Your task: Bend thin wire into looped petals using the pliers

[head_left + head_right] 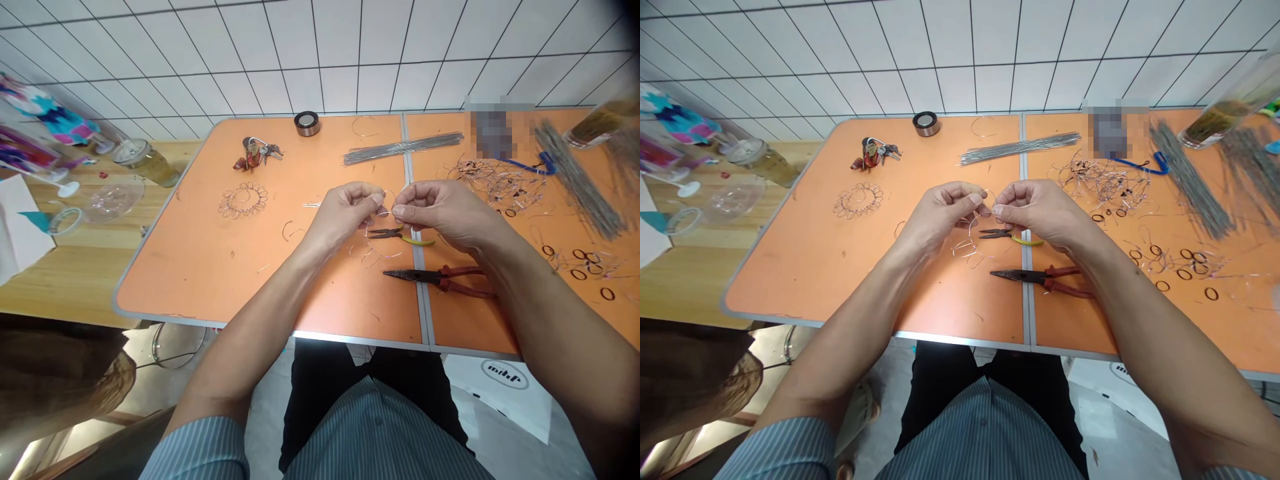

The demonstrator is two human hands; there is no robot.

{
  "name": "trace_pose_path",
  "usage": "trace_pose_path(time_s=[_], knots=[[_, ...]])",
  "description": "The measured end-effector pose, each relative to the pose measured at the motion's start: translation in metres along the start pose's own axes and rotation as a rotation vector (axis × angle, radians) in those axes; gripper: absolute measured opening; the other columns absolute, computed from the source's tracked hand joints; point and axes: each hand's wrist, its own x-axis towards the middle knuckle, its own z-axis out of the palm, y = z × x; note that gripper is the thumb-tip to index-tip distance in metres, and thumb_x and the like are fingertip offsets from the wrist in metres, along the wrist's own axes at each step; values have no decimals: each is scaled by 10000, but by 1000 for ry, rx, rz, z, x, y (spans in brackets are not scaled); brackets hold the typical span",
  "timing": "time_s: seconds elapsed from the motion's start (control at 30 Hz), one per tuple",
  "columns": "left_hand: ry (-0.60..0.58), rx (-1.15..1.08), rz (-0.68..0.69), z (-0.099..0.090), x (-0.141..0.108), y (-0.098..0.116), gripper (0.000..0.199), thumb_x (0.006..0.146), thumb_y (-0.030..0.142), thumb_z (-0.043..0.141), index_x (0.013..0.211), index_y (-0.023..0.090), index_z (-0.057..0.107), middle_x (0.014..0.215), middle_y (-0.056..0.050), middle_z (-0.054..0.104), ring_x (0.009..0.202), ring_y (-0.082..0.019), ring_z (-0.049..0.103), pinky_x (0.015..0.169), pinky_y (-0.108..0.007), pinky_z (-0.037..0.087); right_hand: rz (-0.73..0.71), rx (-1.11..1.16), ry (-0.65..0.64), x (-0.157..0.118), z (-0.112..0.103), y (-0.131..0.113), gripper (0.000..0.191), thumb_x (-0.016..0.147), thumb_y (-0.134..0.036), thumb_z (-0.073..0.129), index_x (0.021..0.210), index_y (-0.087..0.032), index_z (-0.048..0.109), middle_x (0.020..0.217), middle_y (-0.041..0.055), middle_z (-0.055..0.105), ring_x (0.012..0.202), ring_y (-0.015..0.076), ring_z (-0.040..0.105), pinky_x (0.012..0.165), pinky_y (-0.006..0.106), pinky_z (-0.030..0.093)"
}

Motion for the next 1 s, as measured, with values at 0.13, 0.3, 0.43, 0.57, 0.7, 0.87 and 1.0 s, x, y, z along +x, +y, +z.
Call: trace_pose_path(time_s=[0.13, 0.3, 0.43, 0.57, 0.7, 0.87, 1.0], knots=[[-10, 33, 19, -2, 2, 0, 167, 968, 301, 892, 897, 179, 802, 869, -40, 824, 749, -119, 662, 760, -263, 546, 1, -31, -18, 0, -1, 2, 341, 816, -365, 1111, 847, -223, 803, 728, 35, 765, 633, 163, 670, 617, 312, 533], [11, 20, 30, -1, 3, -3, 198, 968, 292, 883, 845, 174, 783, 851, -43, 819, 731, -112, 641, 748, -262, 543, 4, -20, -9, 0, 1, 1, 307, 806, -352, 1105, 862, -230, 829, 730, 30, 778, 643, 163, 674, 626, 309, 563], [5, 0, 9, -1, 2, -1, 186, 933, 299, 919, 878, 176, 790, 873, -42, 816, 768, -118, 677, 763, -253, 558, -15, 2, 39, 0, 2, 1, 271, 789, -291, 1103, 861, -227, 849, 774, 39, 805, 676, 164, 699, 642, 304, 587], [-6, 23, -25, -2, 1, 1, 92, 911, 233, 874, 919, 179, 800, 913, -30, 800, 808, -122, 693, 784, -259, 570, -25, -8, 73, 1, 1, 1, 259, 792, -270, 1101, 853, -224, 854, 787, 56, 815, 687, 183, 719, 620, 310, 583], [-10, 38, -12, -2, 2, -3, 127, 812, 89, 816, 902, 177, 798, 900, 0, 763, 755, -103, 644, 753, -268, 541, -28, -12, 83, 0, 2, 0, 265, 802, -250, 1103, 848, -226, 844, 795, 55, 813, 674, 188, 720, 629, 329, 589], [-9, -32, -9, 0, 4, -6, 170, 775, 52, 810, 896, 171, 794, 868, 16, 749, 739, -90, 651, 747, -262, 537, -25, -18, 65, -2, 5, -2, 233, 831, -238, 1069, 835, -225, 836, 776, 40, 799, 647, 170, 697, 645, 331, 580], [3, -98, -3, 4, 5, -8, 190, 766, 65, 842, 907, 172, 773, 857, 27, 754, 750, -95, 712, 778, -265, 582, -49, -27, 61, -2, 6, 0, 258, 826, -297, 1079, 822, -225, 831, 767, 34, 793, 644, 157, 684, 633, 314, 565]])
